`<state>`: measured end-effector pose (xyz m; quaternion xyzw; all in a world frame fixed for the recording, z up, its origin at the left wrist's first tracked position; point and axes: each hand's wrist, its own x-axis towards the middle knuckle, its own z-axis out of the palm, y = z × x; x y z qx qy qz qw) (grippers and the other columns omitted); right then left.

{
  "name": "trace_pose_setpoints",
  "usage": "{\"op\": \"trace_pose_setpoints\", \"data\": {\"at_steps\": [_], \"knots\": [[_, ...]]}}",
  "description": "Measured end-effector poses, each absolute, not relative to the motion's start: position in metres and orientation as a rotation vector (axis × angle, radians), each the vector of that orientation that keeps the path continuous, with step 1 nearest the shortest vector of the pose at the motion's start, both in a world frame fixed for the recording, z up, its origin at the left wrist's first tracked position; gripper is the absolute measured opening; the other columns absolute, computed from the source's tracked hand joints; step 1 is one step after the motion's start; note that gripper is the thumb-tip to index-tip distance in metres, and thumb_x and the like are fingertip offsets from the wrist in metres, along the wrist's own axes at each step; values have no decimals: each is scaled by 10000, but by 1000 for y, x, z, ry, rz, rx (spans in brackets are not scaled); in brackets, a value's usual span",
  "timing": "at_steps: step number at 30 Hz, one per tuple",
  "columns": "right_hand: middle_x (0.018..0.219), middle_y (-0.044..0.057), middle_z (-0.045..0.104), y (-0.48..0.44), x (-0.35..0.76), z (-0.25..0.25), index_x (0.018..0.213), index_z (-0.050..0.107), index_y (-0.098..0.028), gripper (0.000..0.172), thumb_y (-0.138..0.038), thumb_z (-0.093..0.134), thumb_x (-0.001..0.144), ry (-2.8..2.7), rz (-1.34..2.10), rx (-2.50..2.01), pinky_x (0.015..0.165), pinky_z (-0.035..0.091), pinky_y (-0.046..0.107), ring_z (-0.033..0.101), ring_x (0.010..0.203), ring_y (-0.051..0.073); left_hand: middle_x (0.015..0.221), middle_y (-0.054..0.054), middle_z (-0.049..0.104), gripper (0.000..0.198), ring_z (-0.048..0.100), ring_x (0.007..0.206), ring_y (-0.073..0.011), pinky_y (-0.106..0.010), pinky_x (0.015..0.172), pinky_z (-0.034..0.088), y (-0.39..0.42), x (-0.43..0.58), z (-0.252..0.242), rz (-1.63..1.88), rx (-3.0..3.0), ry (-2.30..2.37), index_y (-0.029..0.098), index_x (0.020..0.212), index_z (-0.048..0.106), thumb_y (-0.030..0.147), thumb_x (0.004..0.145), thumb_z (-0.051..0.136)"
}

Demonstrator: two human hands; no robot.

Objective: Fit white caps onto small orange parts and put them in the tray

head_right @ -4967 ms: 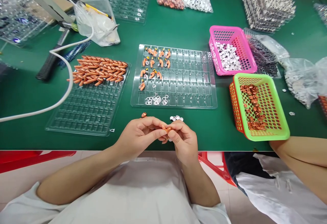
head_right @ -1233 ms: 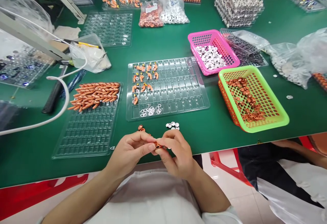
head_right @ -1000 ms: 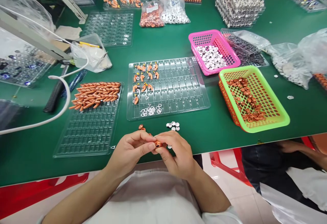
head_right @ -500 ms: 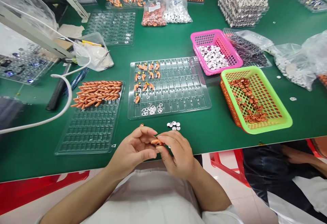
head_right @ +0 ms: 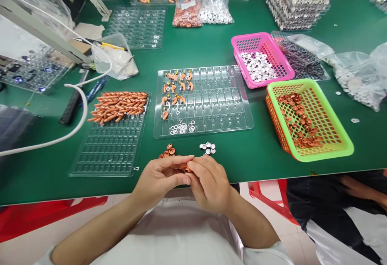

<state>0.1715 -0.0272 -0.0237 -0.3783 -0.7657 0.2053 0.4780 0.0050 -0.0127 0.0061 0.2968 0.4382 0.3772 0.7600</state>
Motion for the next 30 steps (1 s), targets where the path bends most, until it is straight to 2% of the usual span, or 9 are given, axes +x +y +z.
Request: {"op": "trace_pose_setpoints", "data": {"at_steps": [6, 12, 20, 26, 30], "knots": [[989, 135, 716, -27, 169, -24, 1242, 578, -168, 403, -48, 545, 860, -1834, 498, -899, 684, 598, 394, 679, 864, 243, 791, -27, 783, 342, 723, 744, -156, -259, 731, 622, -12, 6, 9, 848, 556, 956, 184, 909, 805, 59, 597, 869], [957, 133, 712, -28, 165, -27, 1235, 580, -158, 388, -66, 548, 859, -1822, 484, -889, 675, 598, 395, 680, 839, 241, 759, -17, 772, 334, 712, 714, -133, -232, 696, 616, -13, 5, 8, 855, 507, 931, 180, 905, 803, 38, 608, 859], [941, 113, 719, -26, 168, -28, 1211, 590, -198, 367, -82, 552, 865, -1828, 523, -904, 659, 596, 393, 692, 812, 238, 800, -49, 772, 318, 717, 756, -172, -293, 741, 616, -15, 6, 8, 840, 545, 982, 159, 919, 791, 107, 618, 878], [921, 81, 724, -19, 175, -18, 1182, 591, -226, 345, -73, 573, 873, -1817, 607, -914, 683, 592, 362, 689, 799, 207, 843, -46, 765, 343, 704, 794, -168, -288, 746, 601, -9, 7, 8, 801, 605, 937, 179, 982, 776, 113, 655, 852], [901, 43, 735, -18, 178, -13, 1152, 575, -255, 305, -99, 582, 890, -1785, 707, -974, 695, 584, 340, 697, 791, 190, 865, -48, 761, 459, 698, 783, -177, -300, 740, 587, -1, -1, 10, 701, 818, 923, 202, 1150, 716, 155, 706, 821]]}}
